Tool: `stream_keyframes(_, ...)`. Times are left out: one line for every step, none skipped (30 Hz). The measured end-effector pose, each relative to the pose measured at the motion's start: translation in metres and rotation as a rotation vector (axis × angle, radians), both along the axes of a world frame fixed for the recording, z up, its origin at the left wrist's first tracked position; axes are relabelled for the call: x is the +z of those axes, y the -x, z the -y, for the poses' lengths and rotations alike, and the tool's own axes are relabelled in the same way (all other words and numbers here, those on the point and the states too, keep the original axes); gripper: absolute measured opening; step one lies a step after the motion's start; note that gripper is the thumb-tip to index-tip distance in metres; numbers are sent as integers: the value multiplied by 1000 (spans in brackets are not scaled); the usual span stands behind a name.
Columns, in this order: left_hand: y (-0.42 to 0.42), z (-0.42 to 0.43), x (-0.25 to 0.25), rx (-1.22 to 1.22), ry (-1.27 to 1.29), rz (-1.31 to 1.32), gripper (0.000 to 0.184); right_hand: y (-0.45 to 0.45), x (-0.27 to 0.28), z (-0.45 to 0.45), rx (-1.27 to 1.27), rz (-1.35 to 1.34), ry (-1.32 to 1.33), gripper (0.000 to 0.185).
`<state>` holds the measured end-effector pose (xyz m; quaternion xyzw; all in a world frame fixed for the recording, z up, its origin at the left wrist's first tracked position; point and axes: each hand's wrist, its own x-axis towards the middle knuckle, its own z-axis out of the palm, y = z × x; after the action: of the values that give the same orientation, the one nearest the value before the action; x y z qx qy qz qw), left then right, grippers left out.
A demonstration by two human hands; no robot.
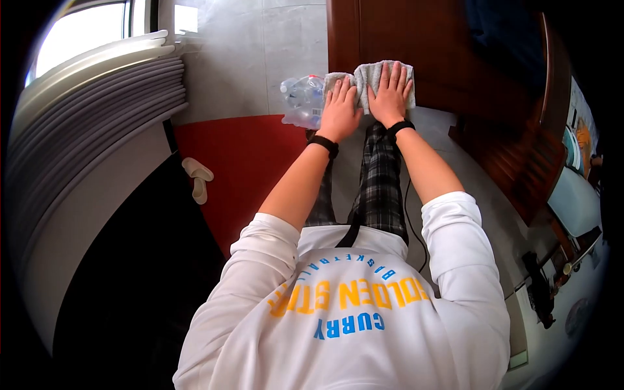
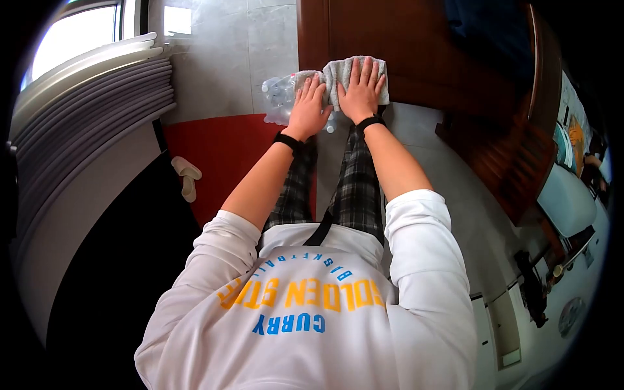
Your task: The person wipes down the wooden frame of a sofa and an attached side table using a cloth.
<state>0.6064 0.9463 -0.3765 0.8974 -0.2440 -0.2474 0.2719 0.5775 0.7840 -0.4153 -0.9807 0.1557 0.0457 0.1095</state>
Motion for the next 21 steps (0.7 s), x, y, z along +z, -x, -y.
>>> stream_keyframes(1, -2, -1, 3, 16, 3, 61, 1, -1, -4, -6, 10, -8, 79)
stream_keyframes(1, -3, -3, 1, 36, 7, 62, 1, -2, -7, -10, 10, -6, 79)
stream_keyframes(-1, -2, -2, -10, 39, -8, 63, 1, -1, -7, -2, -11, -6, 79)
stream_keyframes(-2, 0, -1, -25, 47, -6, 63, 0, 0, -3, 3, -27, -3, 78)
stream_keyframes(-3, 4, 2, -19, 23, -17, 63, 2, 3, 1, 17, -36, -5, 78)
stream_keyframes(-2, 7, 3, -14, -4, -30, 63, 2, 8, 4, 18, -57, -22, 77)
stream_keyframes(-2, 8, 4, -12, -9, -44, 63, 2, 12, 5, 23, -72, -34, 77)
stream_keyframes(-2, 12, 6, -10, -8, -43, 64, 2, 17, 10, 30, -86, -51, 76)
stream_keyframes(-3, 15, 7, -18, -33, -28, 66, 2, 20, 15, 37, -66, -60, 74)
stream_keyframes(-3, 19, 9, -30, -60, -16, 67, 5, 22, 21, 53, -36, -82, 74)
stream_keyframes(-4, 22, 10, -18, -71, -42, 71, 7, 25, 26, 56, -38, -101, 74)
stream_keyframes(-6, 27, 13, -43, -76, -39, 71, 8, 28, 34, 60, -39, -119, 74)
stream_keyframes(-8, 33, 16, -37, -94, -28, 73, 8, 30, 43, 36, -37, -124, 74)
stream_keyframes(-11, 37, 21, -27, -105, -19, 75, 7, 37, 49, 22, -21, -127, 75)
stream_keyframes(-14, 43, 20, -29, -109, -28, 78, 10, 36, 57, 7, -10, -139, 76)
stream_keyframes(-17, 48, 20, -40, -132, -47, 81, 12, 37, 65, -10, -11, -145, 76)
stream_keyframes(-19, 54, 19, -39, -142, -46, 83, 12, 37, 71, -24, -2, -157, 77)
stream_keyframes(-21, 60, 19, -38, -154, -43, 85, 12, 38, 78, -38, 9, -169, 77)
stream_keyframes(-25, 68, 17, -51, -162, -38, 85, 12, 39, 86, -59, 10, -156, 78)
stream_keyframes(-29, 75, 16, -57, -161, -38, 87, 11, 38, 95, -72, 13, -166, 78)
stream_keyframes(-29, 95, 29, -59, -156, -35, 88, 13, 50, 118, -102, 45, -168, 78)
